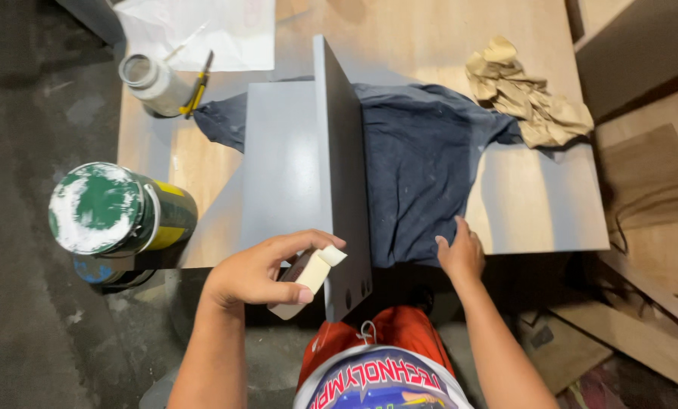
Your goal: The person applies masking tape along the edges of two gray rectangular panels on a workbench. They smooth the tape, cut it with a utility knife, and reposition the panels to continue taping the remaining edges.
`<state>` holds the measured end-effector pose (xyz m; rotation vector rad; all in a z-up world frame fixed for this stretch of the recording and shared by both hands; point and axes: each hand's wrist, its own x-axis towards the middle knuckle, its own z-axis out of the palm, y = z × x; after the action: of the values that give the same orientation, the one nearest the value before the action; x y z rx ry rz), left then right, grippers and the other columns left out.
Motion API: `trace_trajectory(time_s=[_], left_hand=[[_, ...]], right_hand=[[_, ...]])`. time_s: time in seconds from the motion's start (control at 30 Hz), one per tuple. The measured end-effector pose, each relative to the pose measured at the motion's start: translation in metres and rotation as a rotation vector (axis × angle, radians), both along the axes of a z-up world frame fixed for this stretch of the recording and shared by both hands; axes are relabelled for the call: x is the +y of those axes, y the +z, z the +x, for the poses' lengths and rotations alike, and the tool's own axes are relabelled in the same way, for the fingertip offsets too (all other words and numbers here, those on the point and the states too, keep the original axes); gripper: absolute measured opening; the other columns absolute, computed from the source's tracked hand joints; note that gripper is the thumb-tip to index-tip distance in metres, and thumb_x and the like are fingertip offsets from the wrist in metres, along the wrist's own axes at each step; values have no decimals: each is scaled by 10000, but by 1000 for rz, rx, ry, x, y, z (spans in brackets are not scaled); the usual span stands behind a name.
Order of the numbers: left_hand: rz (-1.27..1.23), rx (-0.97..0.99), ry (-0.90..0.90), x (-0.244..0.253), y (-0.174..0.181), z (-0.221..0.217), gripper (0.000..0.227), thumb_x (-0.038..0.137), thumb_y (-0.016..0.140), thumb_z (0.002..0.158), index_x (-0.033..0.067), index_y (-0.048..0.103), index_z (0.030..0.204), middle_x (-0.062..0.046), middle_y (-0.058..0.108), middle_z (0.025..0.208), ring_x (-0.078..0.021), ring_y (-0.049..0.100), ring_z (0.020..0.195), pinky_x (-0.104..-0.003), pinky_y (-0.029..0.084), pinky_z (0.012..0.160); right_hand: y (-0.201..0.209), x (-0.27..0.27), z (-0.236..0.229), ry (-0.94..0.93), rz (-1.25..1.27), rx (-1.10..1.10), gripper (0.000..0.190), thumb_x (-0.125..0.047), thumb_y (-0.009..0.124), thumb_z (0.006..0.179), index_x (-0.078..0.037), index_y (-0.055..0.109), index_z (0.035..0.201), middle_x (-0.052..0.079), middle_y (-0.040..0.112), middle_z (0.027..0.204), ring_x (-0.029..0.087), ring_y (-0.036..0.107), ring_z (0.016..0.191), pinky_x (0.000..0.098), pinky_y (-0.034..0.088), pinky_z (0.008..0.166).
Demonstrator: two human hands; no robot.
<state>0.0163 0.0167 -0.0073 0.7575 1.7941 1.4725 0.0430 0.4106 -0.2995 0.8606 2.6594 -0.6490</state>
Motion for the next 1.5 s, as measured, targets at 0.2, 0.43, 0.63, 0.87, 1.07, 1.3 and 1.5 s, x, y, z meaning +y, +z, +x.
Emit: trace_trajectory(time_s=[0.2, 0.43, 0.63, 0.87, 1.07, 1.3, 1.5], left_hand=[[-31, 16, -29, -7, -3, -3, 607, 389, 785, 696, 87, 664, 1209, -140, 695, 1331, -256, 639, 1052, -372, 492, 722], [-17, 25, -70, -14, -10, -9, 605, 374, 785, 699, 83, 661, 1215, -143, 693, 1329, -258, 643, 1067, -369, 502, 726], [44, 73, -130, -14, -6, -13, 602, 379, 780, 737, 73, 645, 1238, -148, 671, 1343, -268, 644, 1116, -375, 533, 754], [273, -3, -228, 6, -23, -10, 607, 400, 789, 772, 100, 618, 1272, -114, 602, 1436, -202, 586, 1171, -336, 536, 791], [344, -119, -280, 18, -52, -6, 629, 400, 799, 763, 79, 625, 1275, -127, 620, 1402, -197, 602, 1118, -324, 527, 773], [374, -295, -188, 9, -102, -2, 619, 351, 801, 746, 61, 644, 1270, -117, 659, 1303, -188, 617, 1077, -305, 543, 763], [442, -368, 16, 9, -99, 3, 627, 315, 763, 743, 32, 629, 1286, -144, 681, 1184, -231, 627, 1091, -325, 524, 786]], right_hand=[[-39, 55, 30, 89, -13, 594, 388, -6, 749, 887, -94, 712, 1263, 257, 730, 1068, 493, 679, 1048, 552, 520, 935], [-45, 51, 33, -191, 225, 704, 297, -153, 835, 883, -169, 753, 1168, 78, 645, 973, 329, 693, 982, 409, 538, 910], [135, -97, 7, 35, -635, 684, 313, -254, 535, 1080, -72, 706, 1269, 241, 723, 1171, 404, 695, 1108, 510, 570, 915], [239, -140, -27, 234, -746, 638, 454, -324, 527, 1058, -90, 574, 1445, 210, 624, 1409, 368, 619, 1274, 486, 575, 950], [251, -148, -26, 276, -551, 511, 637, -296, 699, 957, -61, 497, 1513, 260, 609, 1403, 419, 571, 1312, 552, 514, 1042], [256, -148, -25, 217, -544, 440, 797, -196, 768, 850, -105, 431, 1567, 258, 574, 1452, 429, 540, 1354, 547, 480, 1093], [228, -119, -30, 159, -642, 543, 678, -13, 662, 873, -62, 494, 1527, 257, 651, 1345, 378, 618, 1262, 504, 527, 1000]])
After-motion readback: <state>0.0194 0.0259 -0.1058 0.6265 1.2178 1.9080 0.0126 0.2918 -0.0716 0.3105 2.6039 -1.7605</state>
